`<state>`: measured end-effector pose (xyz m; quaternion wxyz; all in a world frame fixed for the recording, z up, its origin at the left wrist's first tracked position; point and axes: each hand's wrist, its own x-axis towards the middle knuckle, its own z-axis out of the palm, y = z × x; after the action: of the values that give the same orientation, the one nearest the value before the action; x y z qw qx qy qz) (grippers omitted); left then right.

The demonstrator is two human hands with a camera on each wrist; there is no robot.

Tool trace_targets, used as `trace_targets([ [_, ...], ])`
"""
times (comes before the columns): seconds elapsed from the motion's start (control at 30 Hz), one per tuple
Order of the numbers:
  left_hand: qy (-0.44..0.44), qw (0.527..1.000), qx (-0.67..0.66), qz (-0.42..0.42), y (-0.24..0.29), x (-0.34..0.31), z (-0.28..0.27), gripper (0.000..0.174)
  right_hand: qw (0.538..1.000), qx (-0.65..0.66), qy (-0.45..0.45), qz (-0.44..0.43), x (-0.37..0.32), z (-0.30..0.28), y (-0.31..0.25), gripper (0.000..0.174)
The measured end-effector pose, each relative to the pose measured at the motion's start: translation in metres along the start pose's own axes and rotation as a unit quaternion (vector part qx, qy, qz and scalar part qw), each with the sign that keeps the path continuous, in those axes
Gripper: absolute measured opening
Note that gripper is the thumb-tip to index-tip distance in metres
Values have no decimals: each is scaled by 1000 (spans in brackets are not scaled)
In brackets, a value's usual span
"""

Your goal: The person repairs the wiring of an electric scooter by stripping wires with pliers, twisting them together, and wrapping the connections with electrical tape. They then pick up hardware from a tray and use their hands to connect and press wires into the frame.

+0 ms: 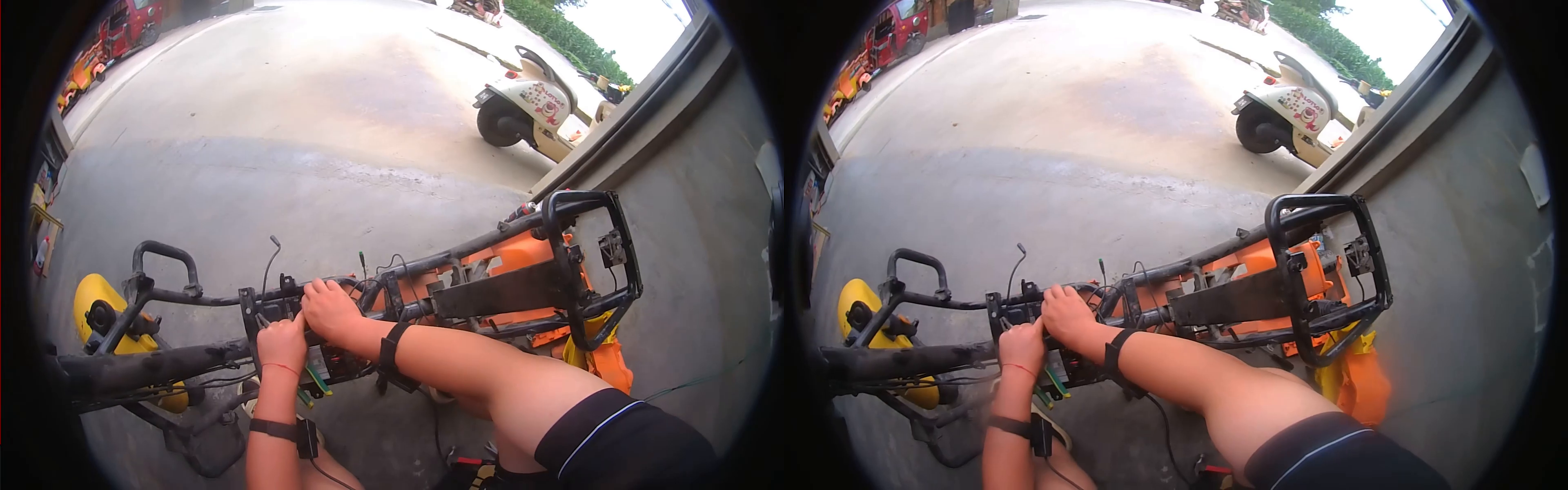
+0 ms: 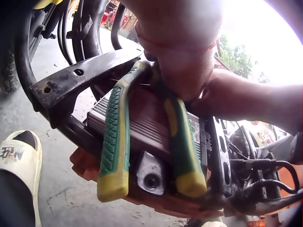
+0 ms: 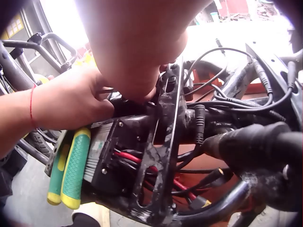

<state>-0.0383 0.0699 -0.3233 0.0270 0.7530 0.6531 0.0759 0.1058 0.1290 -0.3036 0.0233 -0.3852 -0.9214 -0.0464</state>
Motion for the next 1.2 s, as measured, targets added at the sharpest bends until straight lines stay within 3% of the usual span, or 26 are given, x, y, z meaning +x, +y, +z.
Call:
trace_targets([
  [0.3, 38, 999, 20, 18, 3, -1, -1, 39, 999, 29, 28, -36, -4, 7, 13, 16],
  [0.37, 24, 1000, 12, -1, 5, 0, 1, 39, 998, 11, 28, -48, -4, 6, 15, 15],
  [0.43, 65, 998, -3, 12, 2, -1, 7, 32, 999, 27, 24, -35, -2, 11, 14, 15],
  [0.47, 38, 999, 11, 21, 0, -2, 6, 29, 999, 24, 1, -41, -1, 9, 13, 15],
  [0.6, 36, 999, 2, 13, 0, -3, 8, 30, 998, 41, -26, -35, 0, 5, 13, 14],
  [0.63, 63, 998, -4, 8, 1, -4, 11, 32, 998, 28, 5, -52, 0, 12, 18, 13],
  [0.73, 39, 999, -3, -4, 5, -3, 1, 35, 997, 62, 24, -28, 0, 7, 15, 11],
  [0.87, 79, 997, -12, 9, 0, -4, 11, 33, 996, 92, -1, -3, 4, 4, 14, 12],
  [1.03, 16, 1000, 14, 1, 2, -2, 3, 36, 997, 61, -39, -3, 8, -6, 13, 11],
  [1.07, 53, 999, -6, -5, 3, -3, 10, 34, 998, 54, 6, -9, 7, 2, 16, 9],
  [1.13, 35, 999, -11, -15, 4, -2, 6, 31, 996, 80, 20, -30, 7, 1, 17, 7],
  [1.2, 66, 997, -32, -7, 1, -3, 10, 32, 995, 90, -5, -39, 11, -3, 23, 6],
])
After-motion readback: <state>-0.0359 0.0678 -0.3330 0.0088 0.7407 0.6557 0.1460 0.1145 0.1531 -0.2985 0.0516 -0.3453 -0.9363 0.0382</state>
